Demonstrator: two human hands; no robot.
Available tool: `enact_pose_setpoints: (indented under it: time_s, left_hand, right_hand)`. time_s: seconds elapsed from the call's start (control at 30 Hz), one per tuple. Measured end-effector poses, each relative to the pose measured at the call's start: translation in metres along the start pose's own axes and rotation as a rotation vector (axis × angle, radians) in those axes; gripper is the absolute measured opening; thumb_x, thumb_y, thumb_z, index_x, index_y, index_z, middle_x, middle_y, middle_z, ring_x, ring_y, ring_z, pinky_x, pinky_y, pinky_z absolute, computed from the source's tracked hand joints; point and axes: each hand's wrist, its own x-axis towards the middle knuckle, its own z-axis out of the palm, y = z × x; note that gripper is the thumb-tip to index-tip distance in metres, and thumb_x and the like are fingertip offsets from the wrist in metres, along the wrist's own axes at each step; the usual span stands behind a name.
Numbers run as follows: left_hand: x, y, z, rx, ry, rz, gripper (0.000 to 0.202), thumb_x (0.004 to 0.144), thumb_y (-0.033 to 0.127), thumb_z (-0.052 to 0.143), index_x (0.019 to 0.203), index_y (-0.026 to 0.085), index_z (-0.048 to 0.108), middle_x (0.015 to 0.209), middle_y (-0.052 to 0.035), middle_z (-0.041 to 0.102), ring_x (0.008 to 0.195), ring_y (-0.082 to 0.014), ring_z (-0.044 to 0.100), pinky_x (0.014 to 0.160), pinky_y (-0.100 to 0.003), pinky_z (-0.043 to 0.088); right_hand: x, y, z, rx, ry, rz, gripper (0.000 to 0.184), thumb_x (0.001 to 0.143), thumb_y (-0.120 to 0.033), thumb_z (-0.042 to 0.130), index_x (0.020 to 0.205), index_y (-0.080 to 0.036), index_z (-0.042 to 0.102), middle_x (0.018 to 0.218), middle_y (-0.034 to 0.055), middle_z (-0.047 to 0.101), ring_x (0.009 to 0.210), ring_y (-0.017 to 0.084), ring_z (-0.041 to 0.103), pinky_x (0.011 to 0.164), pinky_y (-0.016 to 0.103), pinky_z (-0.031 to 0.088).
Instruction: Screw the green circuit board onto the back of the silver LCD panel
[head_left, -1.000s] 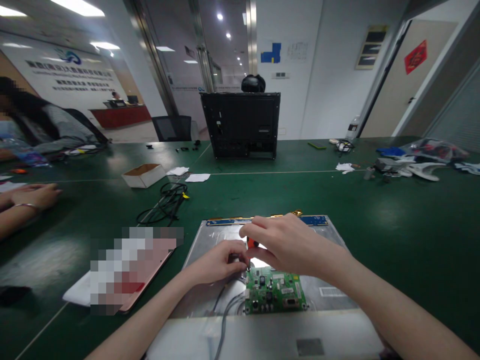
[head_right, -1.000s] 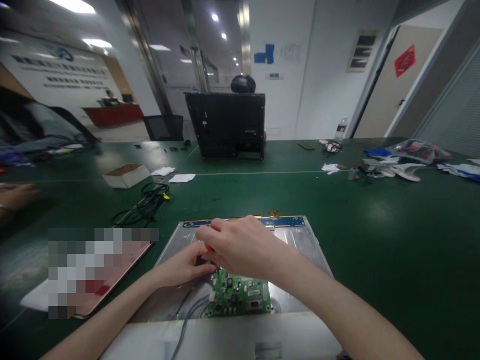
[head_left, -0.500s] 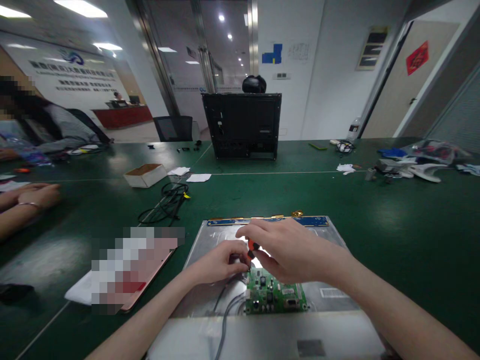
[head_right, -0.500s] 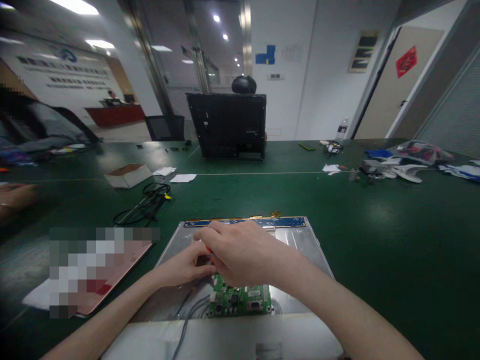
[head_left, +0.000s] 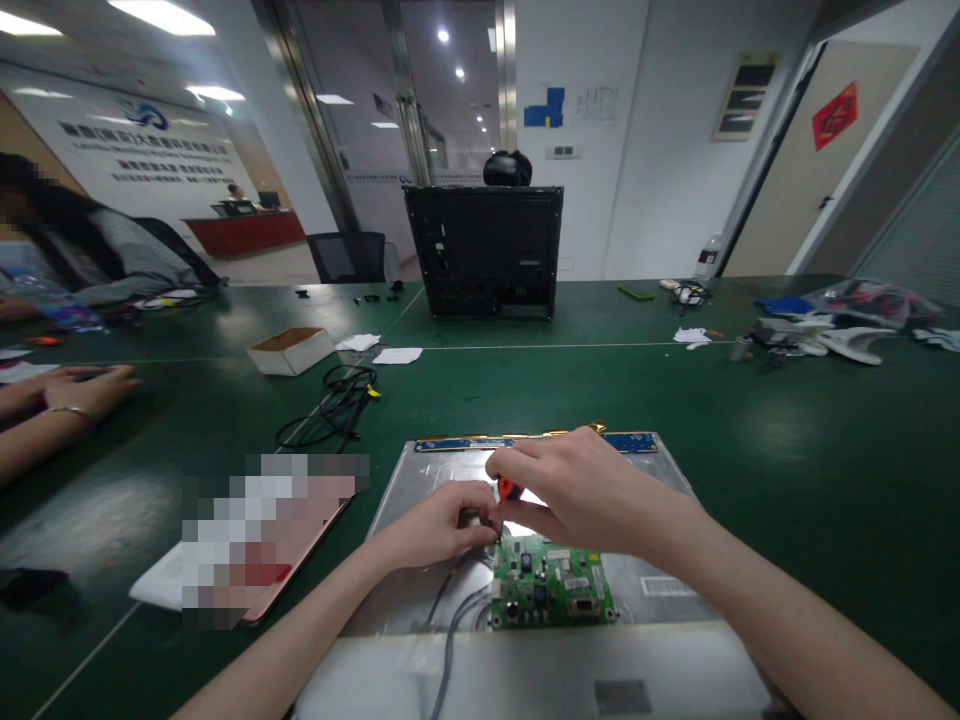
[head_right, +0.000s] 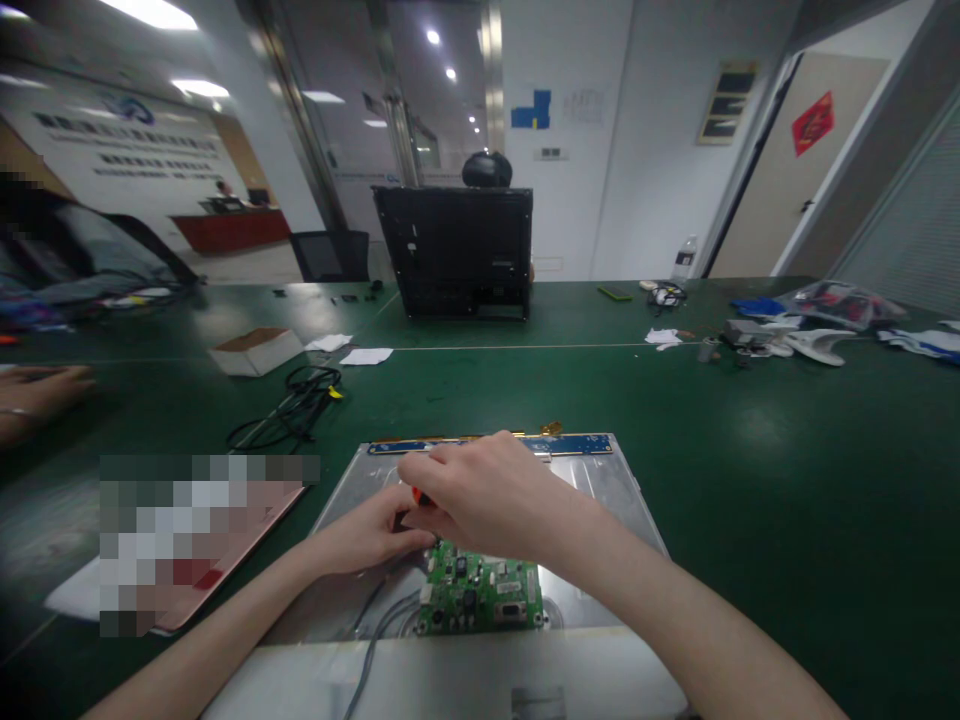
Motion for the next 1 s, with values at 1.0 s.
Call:
enact_pose_setpoints:
  time_s: [1.0]
  left_hand:
    - [-0.0003,-0.0021,0.0019,-0.031,0.036,0.034,0.004,0.078,0.02,0.065,0.079,0.017,0.066,0.08,-0.0005,0.066,0.075,-0.0166,0.058,0.071,-0.026,0.045]
  right_hand:
    - [-0.0032,-0.0003,-0.0018,0.032,-0.001,-0.036,0.022,0.086,-0.02,0.048,0.107,-0.014,0.051,0.099,0.0061,0.062,0.068,0.013,0.052,0.051,0.027,0.024]
